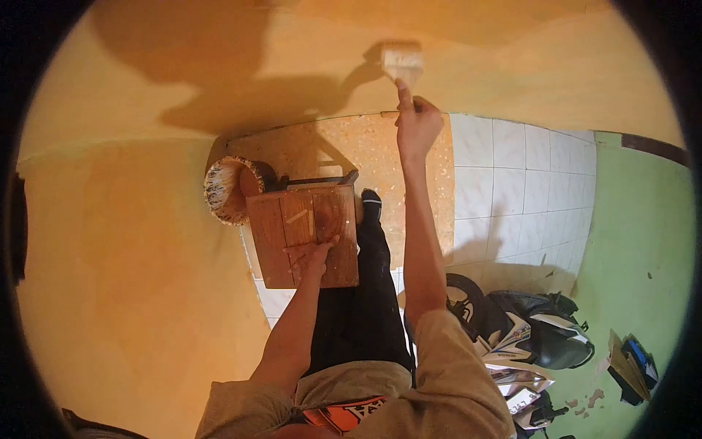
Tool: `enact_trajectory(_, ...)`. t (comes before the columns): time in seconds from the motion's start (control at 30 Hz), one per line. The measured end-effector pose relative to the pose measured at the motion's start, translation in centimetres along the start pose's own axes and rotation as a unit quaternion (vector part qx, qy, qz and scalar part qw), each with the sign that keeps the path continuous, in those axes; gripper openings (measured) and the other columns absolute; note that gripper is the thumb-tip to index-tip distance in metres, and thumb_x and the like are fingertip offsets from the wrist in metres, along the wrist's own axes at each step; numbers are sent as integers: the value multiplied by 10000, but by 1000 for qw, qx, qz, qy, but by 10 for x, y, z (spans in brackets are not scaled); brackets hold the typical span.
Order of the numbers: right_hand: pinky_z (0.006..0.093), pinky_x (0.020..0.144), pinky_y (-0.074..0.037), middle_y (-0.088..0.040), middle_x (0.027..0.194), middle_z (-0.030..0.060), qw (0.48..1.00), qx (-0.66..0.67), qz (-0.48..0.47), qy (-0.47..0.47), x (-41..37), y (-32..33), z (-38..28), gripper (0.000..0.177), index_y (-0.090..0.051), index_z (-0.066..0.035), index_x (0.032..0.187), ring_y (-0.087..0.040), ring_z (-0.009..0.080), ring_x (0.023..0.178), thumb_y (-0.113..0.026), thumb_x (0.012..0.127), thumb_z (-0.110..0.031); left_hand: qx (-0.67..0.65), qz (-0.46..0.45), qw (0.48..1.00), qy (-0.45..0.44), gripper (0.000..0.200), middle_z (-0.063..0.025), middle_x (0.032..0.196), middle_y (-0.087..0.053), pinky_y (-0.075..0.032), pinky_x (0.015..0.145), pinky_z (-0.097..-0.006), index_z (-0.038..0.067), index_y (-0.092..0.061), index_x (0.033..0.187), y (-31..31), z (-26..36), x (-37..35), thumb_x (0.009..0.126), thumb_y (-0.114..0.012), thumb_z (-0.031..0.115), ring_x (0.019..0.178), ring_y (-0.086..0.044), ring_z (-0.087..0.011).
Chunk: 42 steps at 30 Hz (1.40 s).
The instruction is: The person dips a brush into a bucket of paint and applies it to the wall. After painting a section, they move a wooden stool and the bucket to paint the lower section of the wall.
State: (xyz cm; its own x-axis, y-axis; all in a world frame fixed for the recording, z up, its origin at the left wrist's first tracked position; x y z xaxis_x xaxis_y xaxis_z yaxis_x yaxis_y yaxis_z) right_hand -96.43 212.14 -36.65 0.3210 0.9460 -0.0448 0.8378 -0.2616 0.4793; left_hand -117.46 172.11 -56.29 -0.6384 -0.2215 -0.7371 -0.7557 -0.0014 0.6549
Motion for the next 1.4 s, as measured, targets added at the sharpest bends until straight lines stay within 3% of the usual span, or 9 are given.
enact_trajectory(0.1, 288, 428, -336, -383, 428, 12, 983, 166, 39, 61, -37, 31, -102, 537, -527, 5, 543, -381, 89, 417, -660, 873, -397, -59, -207, 970, -110, 1175, -276, 1480, -214, -245, 1102, -447, -64, -126, 1443, -61, 0, 47, 647, -852, 405, 1355, -268, -332)
enact_trajectory(0.23, 240, 420, -293, -457, 516, -7, 955, 280, -9, 101, -31, 11, -126, 461, -537, -13, 612, -400, 61, 446, -655, 891, -360, -29, -157, 985, -70, 1120, -256, 1471, -250, -224, 1105, -453, -60, -168, 1435, -26, 4, 6, 664, -843, 391, 1354, -268, -331)
enact_trajectory(0.43, 255, 416, -355, -505, 498, 25, 995, 25, -81, -58, -27, -79, 73, 492, -556, -15, 561, -427, 81, 421, -681, 858, -387, 13, -80, 997, 0, 1028, -222, 1457, -310, -190, 1111, -464, -55, -240, 1421, 11, 5, -17, 693, -829, 367, 1353, -268, -329)
enact_trajectory(0.5, 257, 415, -364, -529, 497, 41, 984, -52, -112, -125, -41, -85, 105, 501, -566, -12, 548, -435, 86, 413, -689, 847, -395, -196, -315, 921, -115, 1050, -236, 1475, -273, -169, 1109, -501, -46, -212, 1433, -72, 3, 36, 695, -824, 379, 1362, -245, -326)
enact_trajectory(0.6, 251, 413, -367, -572, 512, 72, 985, -56, -112, -118, -50, -89, 91, 512, -585, 2, 548, -447, 89, 405, -704, 829, -409, -197, -301, 927, -101, 1076, -250, 1467, -236, -159, 1106, -514, -44, -185, 1433, -70, 2, 36, 684, -830, 383, 1356, -217, -347)
enact_trajectory(0.87, 232, 423, -292, -403, 477, -9, 953, 276, -20, 126, -70, -22, -140, 456, -514, -13, 573, -394, 64, 435, -630, 918, -289, -177, -250, 949, -73, 1187, -306, 1438, -87, -122, 1094, -564, -36, -78, 1433, -51, -10, 27, 644, -851, 397, 1335, -105, -432)
enact_trajectory(1.07, 248, 407, -304, -419, 472, 3, 975, 194, -93, 54, -28, -83, -29, 474, -533, -18, 568, -383, 71, 418, -650, 894, -342, -162, -217, 961, -56, 1273, -348, 1416, 24, -94, 1084, -602, -30, 3, 1433, -41, -2, 23, 613, -868, 407, 1320, -22, -496)
enact_trajectory(1.2, 285, 459, -449, -570, 471, 84, 983, -62, -145, -96, -63, -118, 81, 530, -662, 18, 611, -578, 152, 436, -683, 818, -470, -157, -195, 967, -46, 1332, -377, 1401, 98, -75, 1078, -627, -26, 57, 1433, -34, -4, 19, 593, -878, 414, 1309, 34, -539)
enact_trajectory(1.4, 264, 419, -409, -500, 459, 50, 985, 119, -117, 40, -92, -136, -54, 491, -587, 36, 561, -495, 103, 401, -710, 839, -349, -121, -140, 982, -35, 1421, -419, 1379, 209, -47, 1069, -665, -20, 138, 1433, -16, 2, 13, 563, -895, 425, 1294, 118, -603)
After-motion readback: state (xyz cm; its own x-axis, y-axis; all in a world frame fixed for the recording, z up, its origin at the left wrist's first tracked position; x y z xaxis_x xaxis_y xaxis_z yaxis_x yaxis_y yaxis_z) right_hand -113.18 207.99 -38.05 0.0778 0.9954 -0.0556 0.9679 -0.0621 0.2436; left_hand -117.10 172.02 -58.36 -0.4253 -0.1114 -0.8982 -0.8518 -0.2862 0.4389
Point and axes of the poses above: each hand's wrist, its own x-axis towards the middle knuckle, its own y-axis out of the back of the hand, z = x × y, the point moved 10 cm from there along x, towards the middle knuckle
